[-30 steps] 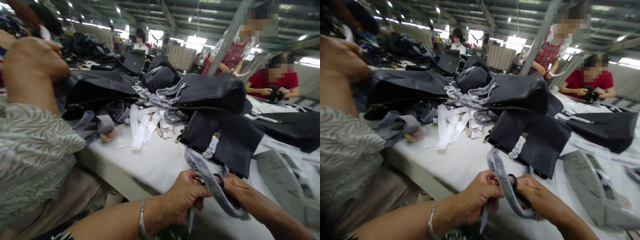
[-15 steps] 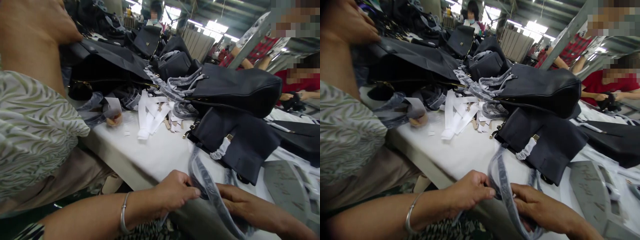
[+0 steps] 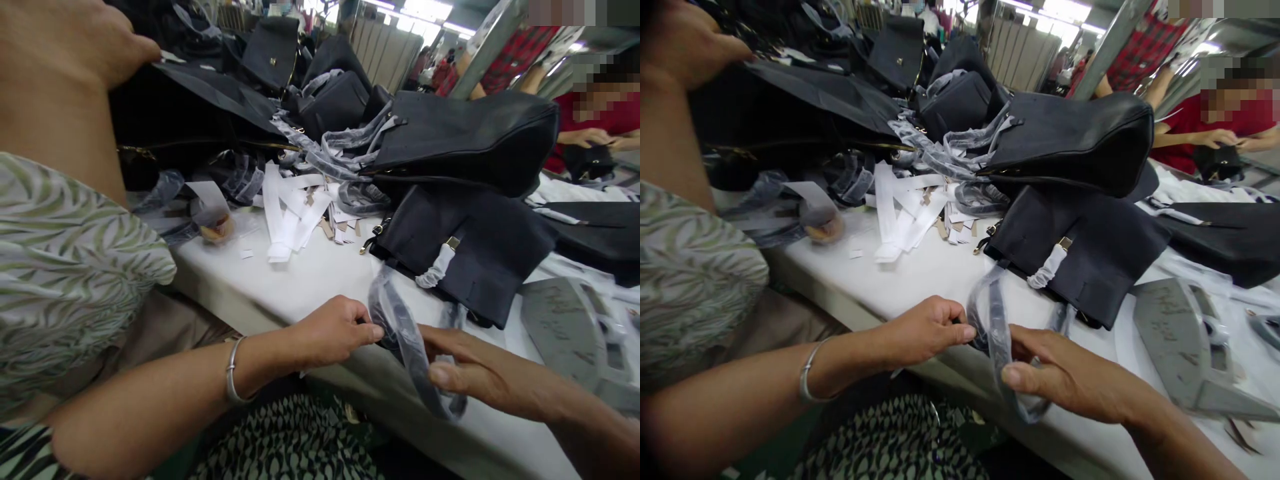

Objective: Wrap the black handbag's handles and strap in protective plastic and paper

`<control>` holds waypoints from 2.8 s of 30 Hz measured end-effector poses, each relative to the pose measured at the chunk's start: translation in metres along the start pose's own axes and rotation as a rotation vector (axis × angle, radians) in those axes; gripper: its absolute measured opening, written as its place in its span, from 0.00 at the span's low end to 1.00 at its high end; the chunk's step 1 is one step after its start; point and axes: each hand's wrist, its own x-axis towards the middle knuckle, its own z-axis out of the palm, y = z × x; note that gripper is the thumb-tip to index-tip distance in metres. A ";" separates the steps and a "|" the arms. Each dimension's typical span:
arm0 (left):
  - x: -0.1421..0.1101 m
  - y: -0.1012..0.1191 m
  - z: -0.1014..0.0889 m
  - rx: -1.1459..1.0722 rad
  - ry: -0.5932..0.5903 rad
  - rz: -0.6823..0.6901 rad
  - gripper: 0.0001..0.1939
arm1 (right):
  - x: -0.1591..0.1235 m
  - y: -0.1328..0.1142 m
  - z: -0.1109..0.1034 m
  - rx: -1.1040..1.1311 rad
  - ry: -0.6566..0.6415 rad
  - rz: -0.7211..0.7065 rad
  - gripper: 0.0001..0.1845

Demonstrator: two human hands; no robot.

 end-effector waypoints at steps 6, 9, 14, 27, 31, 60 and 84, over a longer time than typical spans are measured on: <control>0.002 0.014 0.009 0.492 0.246 0.306 0.16 | 0.001 -0.015 0.023 0.186 0.302 0.111 0.11; -0.003 0.012 0.008 0.841 0.434 0.608 0.21 | -0.005 -0.008 0.015 0.511 0.186 0.137 0.13; -0.008 0.011 0.004 1.173 0.391 1.021 0.08 | -0.006 0.005 0.010 0.690 0.001 0.168 0.22; 0.011 0.009 -0.009 0.721 0.433 0.521 0.09 | -0.001 0.008 0.031 0.607 0.255 0.094 0.21; 0.045 0.011 -0.031 0.933 0.426 0.554 0.07 | 0.000 0.009 0.029 0.663 0.165 0.110 0.22; 0.119 0.028 -0.102 0.761 0.560 0.352 0.11 | 0.025 0.043 0.031 0.459 -0.213 -0.056 0.17; 0.149 0.046 -0.015 0.182 0.558 0.632 0.12 | 0.056 0.059 -0.040 -0.978 0.867 0.130 0.13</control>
